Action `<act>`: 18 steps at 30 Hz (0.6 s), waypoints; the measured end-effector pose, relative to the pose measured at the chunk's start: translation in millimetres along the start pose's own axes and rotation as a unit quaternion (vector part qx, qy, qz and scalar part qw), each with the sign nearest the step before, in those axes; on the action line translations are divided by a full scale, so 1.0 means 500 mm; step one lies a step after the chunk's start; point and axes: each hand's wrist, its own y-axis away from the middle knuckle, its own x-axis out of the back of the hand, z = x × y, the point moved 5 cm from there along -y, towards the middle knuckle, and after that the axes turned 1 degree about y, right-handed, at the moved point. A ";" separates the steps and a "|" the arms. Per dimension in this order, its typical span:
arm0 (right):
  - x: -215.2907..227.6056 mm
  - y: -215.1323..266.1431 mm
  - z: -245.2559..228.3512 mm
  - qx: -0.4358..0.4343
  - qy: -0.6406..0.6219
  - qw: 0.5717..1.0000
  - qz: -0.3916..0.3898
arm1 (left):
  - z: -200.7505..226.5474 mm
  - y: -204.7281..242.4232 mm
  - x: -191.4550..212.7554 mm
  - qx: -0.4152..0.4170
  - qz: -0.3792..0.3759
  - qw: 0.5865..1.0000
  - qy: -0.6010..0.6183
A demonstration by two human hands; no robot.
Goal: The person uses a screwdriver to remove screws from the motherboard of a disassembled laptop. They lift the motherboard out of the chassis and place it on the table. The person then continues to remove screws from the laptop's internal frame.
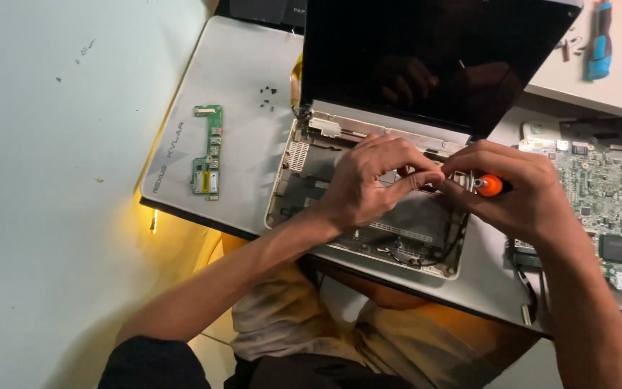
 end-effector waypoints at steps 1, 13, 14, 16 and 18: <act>-0.001 -0.001 0.000 -0.004 0.004 1.000 -0.002 | -0.005 0.004 -0.003 0.000 0.005 0.999 -0.037; 0.289 0.204 0.222 -0.197 0.302 0.874 0.326 | 0.025 0.005 -0.040 -0.079 -0.126 0.971 -0.185; 0.296 0.219 0.249 -0.227 0.319 0.864 0.315 | 0.022 0.010 -0.041 -0.074 -0.141 0.968 -0.196; 0.287 0.207 0.246 -0.249 0.314 0.861 0.314 | 0.023 0.010 -0.046 -0.078 -0.148 0.966 -0.199; 0.276 0.196 0.251 -0.268 0.305 0.859 0.311 | 0.021 0.012 -0.045 -0.079 -0.154 0.963 -0.205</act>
